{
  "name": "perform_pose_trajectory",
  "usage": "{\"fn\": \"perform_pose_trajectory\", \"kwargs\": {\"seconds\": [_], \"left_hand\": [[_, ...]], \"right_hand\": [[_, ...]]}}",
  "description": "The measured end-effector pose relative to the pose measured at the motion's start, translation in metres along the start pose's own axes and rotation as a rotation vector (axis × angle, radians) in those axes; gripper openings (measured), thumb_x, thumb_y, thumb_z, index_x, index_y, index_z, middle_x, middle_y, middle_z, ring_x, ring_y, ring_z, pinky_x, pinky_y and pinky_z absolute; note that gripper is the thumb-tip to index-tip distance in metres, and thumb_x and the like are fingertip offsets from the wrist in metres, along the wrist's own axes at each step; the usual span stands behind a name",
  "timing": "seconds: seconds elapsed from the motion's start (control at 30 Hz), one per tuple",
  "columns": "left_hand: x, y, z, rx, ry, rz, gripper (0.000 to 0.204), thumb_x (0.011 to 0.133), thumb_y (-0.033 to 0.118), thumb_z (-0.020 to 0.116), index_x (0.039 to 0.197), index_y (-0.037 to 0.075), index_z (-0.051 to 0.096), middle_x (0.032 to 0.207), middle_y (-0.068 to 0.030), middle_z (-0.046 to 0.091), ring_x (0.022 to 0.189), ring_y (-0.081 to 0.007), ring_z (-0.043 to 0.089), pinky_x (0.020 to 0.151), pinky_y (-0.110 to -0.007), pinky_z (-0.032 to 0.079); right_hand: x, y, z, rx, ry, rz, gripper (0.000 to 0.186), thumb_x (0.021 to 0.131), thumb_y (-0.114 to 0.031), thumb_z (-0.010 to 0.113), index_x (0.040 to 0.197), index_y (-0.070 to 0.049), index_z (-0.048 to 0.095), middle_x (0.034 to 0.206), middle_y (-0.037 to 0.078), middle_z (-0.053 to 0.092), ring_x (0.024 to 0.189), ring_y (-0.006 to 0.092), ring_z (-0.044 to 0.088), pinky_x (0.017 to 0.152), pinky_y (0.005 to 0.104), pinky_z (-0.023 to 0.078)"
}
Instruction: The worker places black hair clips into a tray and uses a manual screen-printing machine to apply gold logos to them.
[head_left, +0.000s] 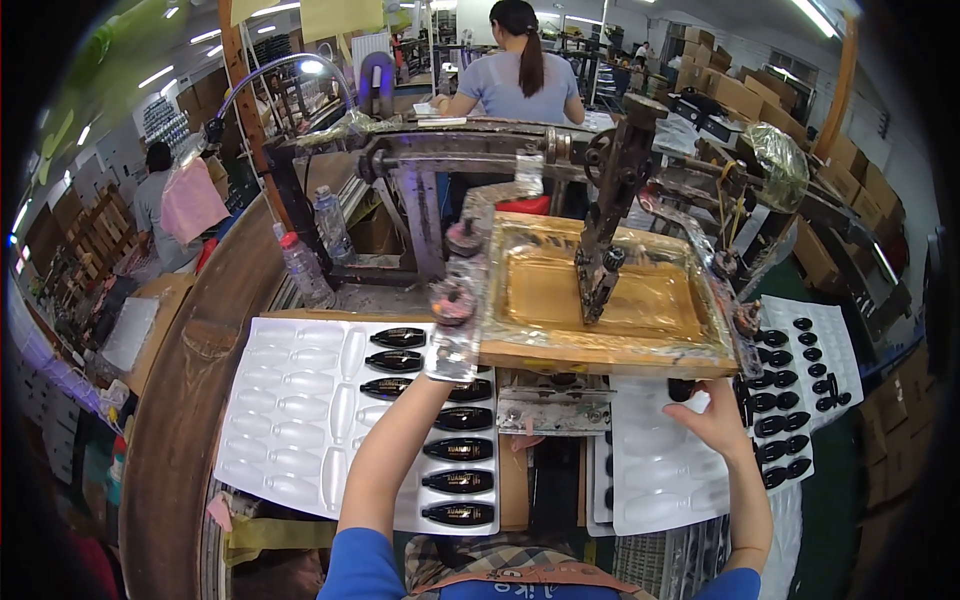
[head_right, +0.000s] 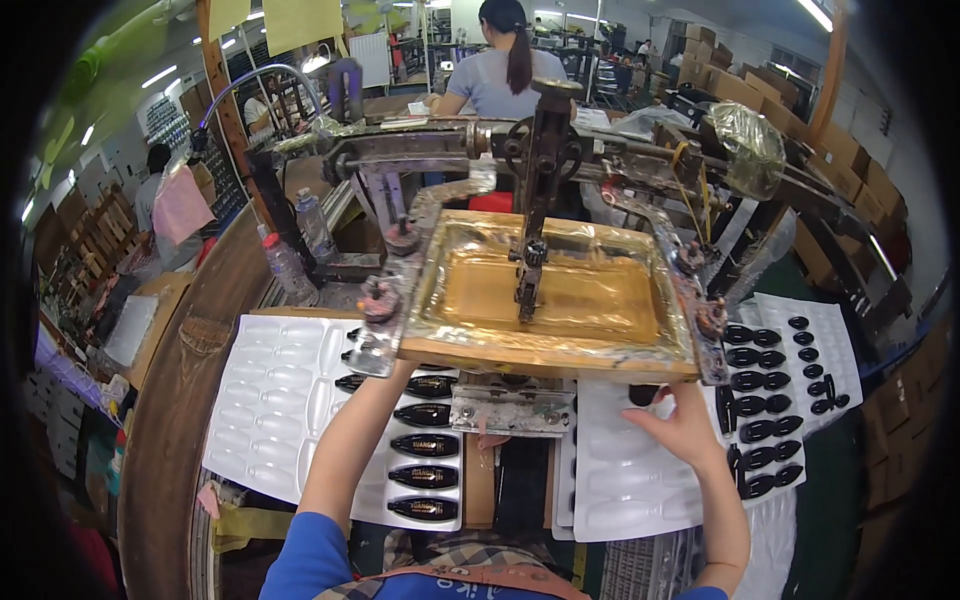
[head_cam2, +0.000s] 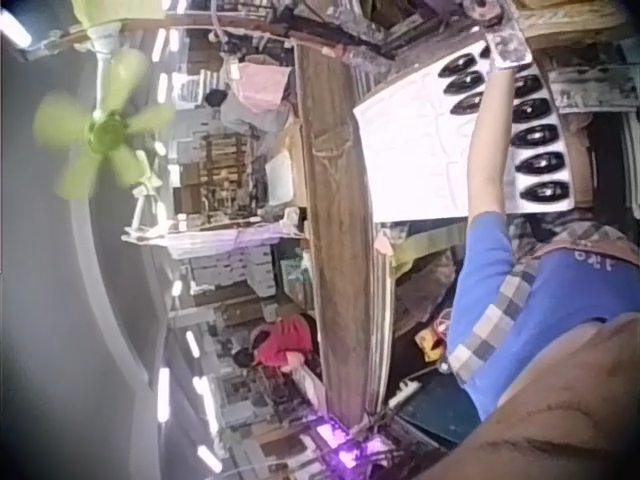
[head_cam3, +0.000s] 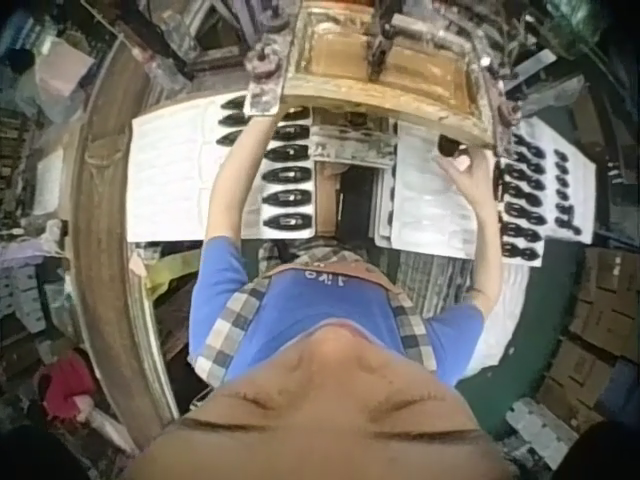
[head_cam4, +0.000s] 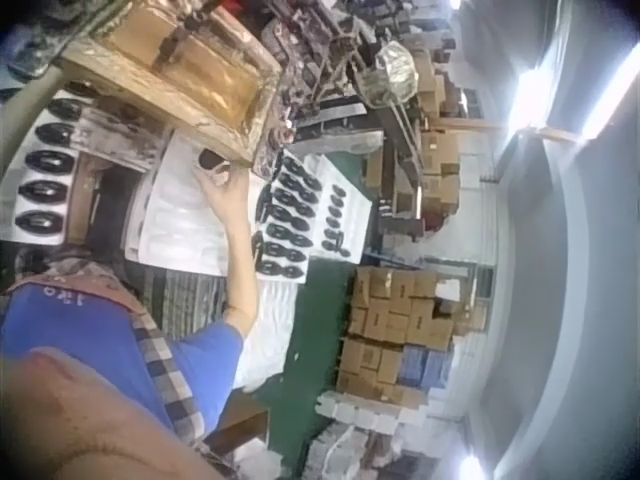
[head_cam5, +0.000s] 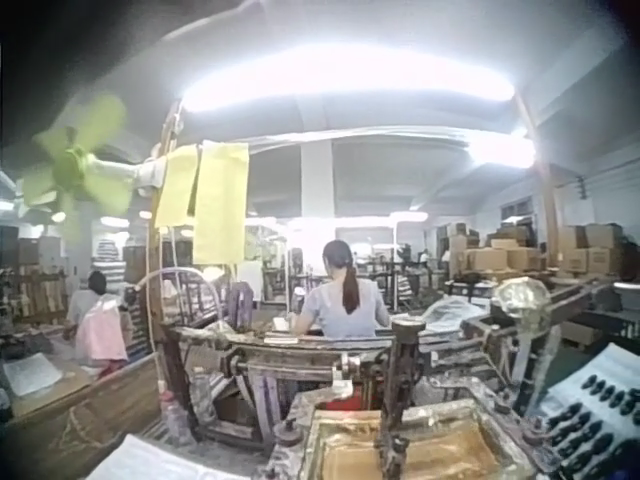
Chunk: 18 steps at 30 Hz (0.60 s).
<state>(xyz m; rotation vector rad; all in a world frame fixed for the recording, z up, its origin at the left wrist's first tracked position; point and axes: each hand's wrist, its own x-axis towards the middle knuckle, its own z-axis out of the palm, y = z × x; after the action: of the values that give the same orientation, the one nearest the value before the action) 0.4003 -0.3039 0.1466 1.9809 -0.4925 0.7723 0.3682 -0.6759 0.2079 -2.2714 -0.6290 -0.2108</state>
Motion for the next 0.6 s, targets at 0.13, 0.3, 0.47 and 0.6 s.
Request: {"fn": "perform_pose_trajectory", "kwargs": {"seconds": [0.13,0.3,0.47,0.6], "left_hand": [[0.026,-0.002,0.006,-0.462,-0.008,-0.148,0.022,0.077,0.005,0.055,0.098,0.0,0.054,0.094,-0.0117,0.06,0.088,-0.0208,0.057,0.077,-0.03,0.044],[0.031,0.012,-0.006,-0.982,-0.013,-0.381,0.022,0.077,0.004,0.056,0.099,0.0,0.054,0.094,-0.0096,0.06,0.088,-0.0162,0.057,0.076,-0.027,0.044],[-0.024,0.018,-0.052,-0.659,0.369,-0.488,0.029,0.085,0.005,0.05,0.113,0.001,0.047,0.1,-0.0101,0.059,0.09,-0.011,0.055,0.075,-0.019,0.043],[-0.103,-0.001,-0.086,-0.552,0.558,-0.538,0.028,0.085,0.005,0.049,0.113,0.003,0.046,0.099,-0.0082,0.059,0.09,-0.0107,0.055,0.075,-0.019,0.043]], "right_hand": [[0.019,-0.013,0.02,0.061,0.006,-0.105,0.047,0.07,-0.021,0.069,0.109,-0.001,0.051,0.104,0.011,0.055,0.093,0.0217,0.051,0.081,0.0307,0.04],[0.059,-0.034,0.06,0.07,-0.297,-0.007,0.052,0.072,-0.028,0.068,0.114,-0.005,0.049,0.116,0.011,0.05,0.106,0.024,0.047,0.092,0.0314,0.034],[0.06,-0.008,0.107,0.488,-0.366,0.133,0.051,0.075,-0.037,0.064,0.114,-0.008,0.05,0.115,0.012,0.051,0.107,0.0259,0.047,0.092,0.0311,0.035],[0.059,-0.041,0.088,0.014,-0.361,-0.033,0.054,0.075,-0.044,0.061,0.108,-0.003,0.052,0.103,0.014,0.057,0.095,0.0272,0.055,0.08,0.0315,0.042]]}}
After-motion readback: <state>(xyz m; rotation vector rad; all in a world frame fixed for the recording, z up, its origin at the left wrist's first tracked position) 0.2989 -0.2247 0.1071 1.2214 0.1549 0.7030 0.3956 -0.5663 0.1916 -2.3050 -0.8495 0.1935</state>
